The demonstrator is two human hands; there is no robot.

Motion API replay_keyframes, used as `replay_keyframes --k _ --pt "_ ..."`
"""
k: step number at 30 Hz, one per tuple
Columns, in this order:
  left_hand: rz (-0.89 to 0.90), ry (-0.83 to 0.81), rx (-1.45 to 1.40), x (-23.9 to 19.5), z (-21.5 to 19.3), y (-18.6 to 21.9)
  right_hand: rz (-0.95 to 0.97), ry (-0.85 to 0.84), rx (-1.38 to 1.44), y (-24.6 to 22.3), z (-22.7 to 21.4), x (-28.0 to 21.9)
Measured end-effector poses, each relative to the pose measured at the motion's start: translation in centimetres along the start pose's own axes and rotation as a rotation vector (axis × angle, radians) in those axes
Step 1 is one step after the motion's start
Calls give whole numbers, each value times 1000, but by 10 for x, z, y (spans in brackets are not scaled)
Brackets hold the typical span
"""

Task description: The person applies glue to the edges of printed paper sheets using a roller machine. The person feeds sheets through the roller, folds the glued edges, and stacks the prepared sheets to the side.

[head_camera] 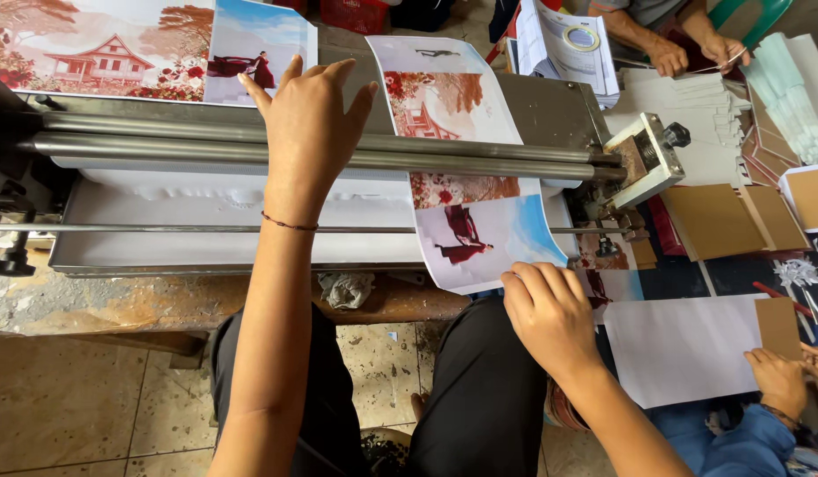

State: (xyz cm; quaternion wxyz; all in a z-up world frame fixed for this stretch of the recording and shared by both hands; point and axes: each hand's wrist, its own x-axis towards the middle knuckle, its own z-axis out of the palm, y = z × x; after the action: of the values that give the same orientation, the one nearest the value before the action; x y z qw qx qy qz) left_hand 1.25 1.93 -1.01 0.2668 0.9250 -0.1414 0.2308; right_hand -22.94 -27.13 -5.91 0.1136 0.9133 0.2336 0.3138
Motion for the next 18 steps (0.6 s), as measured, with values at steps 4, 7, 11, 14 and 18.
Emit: replay_keyframes --k 4,7,11,14,18 --pt "5 -1 3 0 0 -1 0 31 -31 4 -22 11" --pt "10 1 19 -1 1 0 1 58 -44 9 -35 19" --pt "1 -19 4 -1 0 1 -5 95 -80 18 -49 35" --pt "-4 -21 -11 -2 -5 2 12 99 -52 28 -57 43" --pt "-43 -44 -49 -1 -10 -1 56 60 -10 44 -68 53"
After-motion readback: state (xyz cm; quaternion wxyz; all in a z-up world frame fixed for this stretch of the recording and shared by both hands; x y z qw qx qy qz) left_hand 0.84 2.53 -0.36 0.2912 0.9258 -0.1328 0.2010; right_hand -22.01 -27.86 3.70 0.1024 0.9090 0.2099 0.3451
